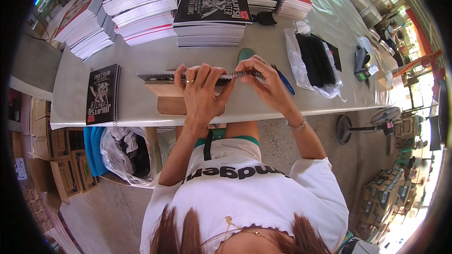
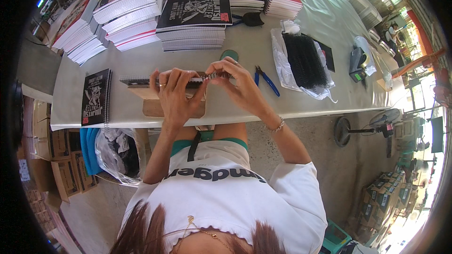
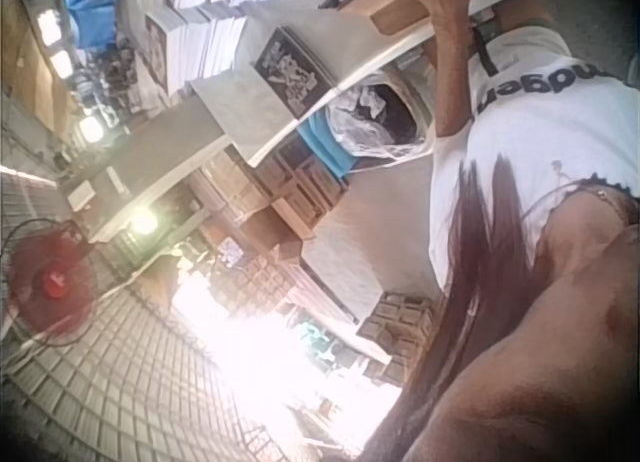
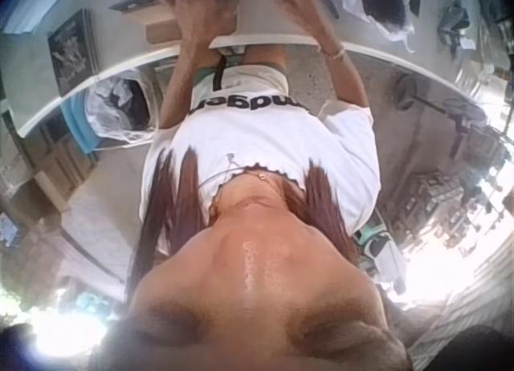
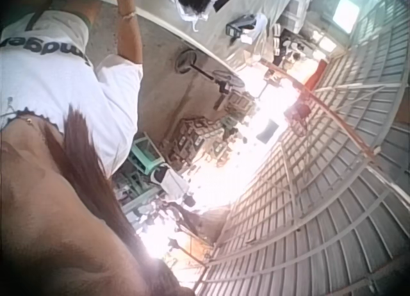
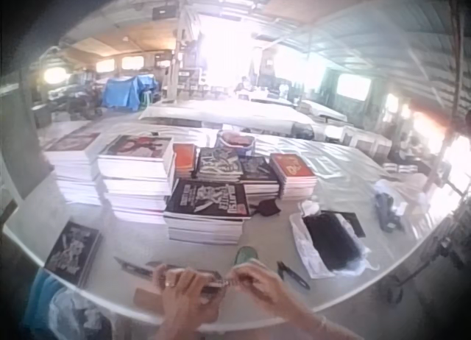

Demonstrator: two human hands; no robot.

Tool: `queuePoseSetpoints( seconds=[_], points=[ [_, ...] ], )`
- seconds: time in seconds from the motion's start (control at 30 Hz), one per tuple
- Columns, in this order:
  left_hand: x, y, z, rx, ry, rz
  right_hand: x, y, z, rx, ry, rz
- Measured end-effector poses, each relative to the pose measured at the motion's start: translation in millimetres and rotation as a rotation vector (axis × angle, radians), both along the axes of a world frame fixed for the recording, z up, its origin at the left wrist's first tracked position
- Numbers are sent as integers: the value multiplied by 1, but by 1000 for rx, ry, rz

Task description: The person assembles spiral-bound books by inserting a metal coil through the punched holes of a paper stack using a wooden guide and cutting the excess coil with pliers.

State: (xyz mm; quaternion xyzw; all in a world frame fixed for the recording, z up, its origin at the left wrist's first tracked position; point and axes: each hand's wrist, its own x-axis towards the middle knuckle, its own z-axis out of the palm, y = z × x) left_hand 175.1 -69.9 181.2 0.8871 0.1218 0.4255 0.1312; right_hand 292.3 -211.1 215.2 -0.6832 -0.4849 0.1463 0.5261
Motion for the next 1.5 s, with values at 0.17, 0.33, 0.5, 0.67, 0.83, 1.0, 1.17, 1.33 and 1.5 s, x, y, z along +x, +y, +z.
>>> queuePoseSetpoints(
  seconds=[0.17,0.33,0.5,0.67,0.83,1.0,1.17,1.33,1.5],
  points=[
    [-2,0,-27,57,-135,28,5,4,19,-100,-228,110],
    [0,3,-40,137,-209,14,8,0,20,-181,-372,140],
    [-3,8,-46,180,-232,-4,-2,-7,14,-153,-437,102],
    [-6,2,-17,118,-84,16,-9,-10,11,-163,-402,24],
    [-7,5,12,33,119,-63,-19,3,20,-180,-376,-143],
    [-5,12,17,-11,99,-208,-19,6,10,-130,-501,-184],
    [-8,25,15,47,140,-341,-4,2,9,-183,-142,1],
    [-4,24,17,34,64,-375,60,9,-15,-349,-38,5],
    [0,24,14,42,30,-363,91,16,-63,-534,-445,14]
  ],
)
